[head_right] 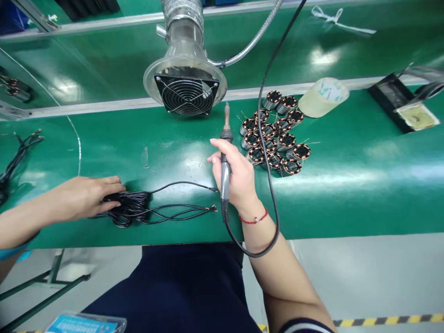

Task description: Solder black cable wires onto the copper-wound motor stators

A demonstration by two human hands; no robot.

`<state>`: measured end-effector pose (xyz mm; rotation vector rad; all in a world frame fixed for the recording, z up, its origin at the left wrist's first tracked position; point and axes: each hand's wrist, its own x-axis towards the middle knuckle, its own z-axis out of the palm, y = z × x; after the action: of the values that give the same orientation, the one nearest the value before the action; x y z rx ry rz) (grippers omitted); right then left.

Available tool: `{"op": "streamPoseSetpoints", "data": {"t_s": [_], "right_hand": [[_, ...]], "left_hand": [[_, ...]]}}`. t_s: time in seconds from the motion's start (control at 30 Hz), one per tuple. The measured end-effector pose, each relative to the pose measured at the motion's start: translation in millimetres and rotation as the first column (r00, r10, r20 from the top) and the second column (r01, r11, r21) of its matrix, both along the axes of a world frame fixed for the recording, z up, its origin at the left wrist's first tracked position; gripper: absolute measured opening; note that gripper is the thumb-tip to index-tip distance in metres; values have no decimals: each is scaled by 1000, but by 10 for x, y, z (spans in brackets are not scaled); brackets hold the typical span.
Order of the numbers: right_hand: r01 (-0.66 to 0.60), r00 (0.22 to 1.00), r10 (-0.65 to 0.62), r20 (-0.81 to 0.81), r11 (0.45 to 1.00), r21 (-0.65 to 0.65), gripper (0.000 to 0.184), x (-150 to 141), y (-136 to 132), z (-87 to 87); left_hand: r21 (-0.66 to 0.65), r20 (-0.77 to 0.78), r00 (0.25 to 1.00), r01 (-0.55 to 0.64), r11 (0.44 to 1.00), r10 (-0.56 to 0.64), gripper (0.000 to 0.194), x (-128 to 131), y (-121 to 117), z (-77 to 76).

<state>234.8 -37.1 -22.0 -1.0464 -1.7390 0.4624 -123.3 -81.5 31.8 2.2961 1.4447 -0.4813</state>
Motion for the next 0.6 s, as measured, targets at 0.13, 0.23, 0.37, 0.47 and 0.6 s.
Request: {"op": "streamPoseSetpoints", "data": {"t_s": [0.13, 0.23, 0.37, 0.47, 0.6], "right_hand": [[17, 1000, -17, -11, 1000, -9, 38, 24, 6, -11], [24, 999, -24, -36, 1000, -6, 38, 41, -3, 22], [19, 1000, -19, -7, 999, 37, 39, 53, -53, 127], [12, 999, -13, 35, 999, 30, 39, 73, -141, 205], [42, 994, -45, 102, 999, 29, 40, 152, -315, 279]], "left_hand": [[17, -166, 982, 97, 995, -93, 30, -117, -19, 106], [171, -282, 958, 110, 979, -58, 37, -240, 23, 201], [350, -289, 957, 117, 930, -12, 47, -63, 46, 223], [329, -93, 994, 85, 941, -57, 36, 401, -2, 93], [89, 8, 979, 203, 975, -204, 28, 1013, -51, -134]]}}
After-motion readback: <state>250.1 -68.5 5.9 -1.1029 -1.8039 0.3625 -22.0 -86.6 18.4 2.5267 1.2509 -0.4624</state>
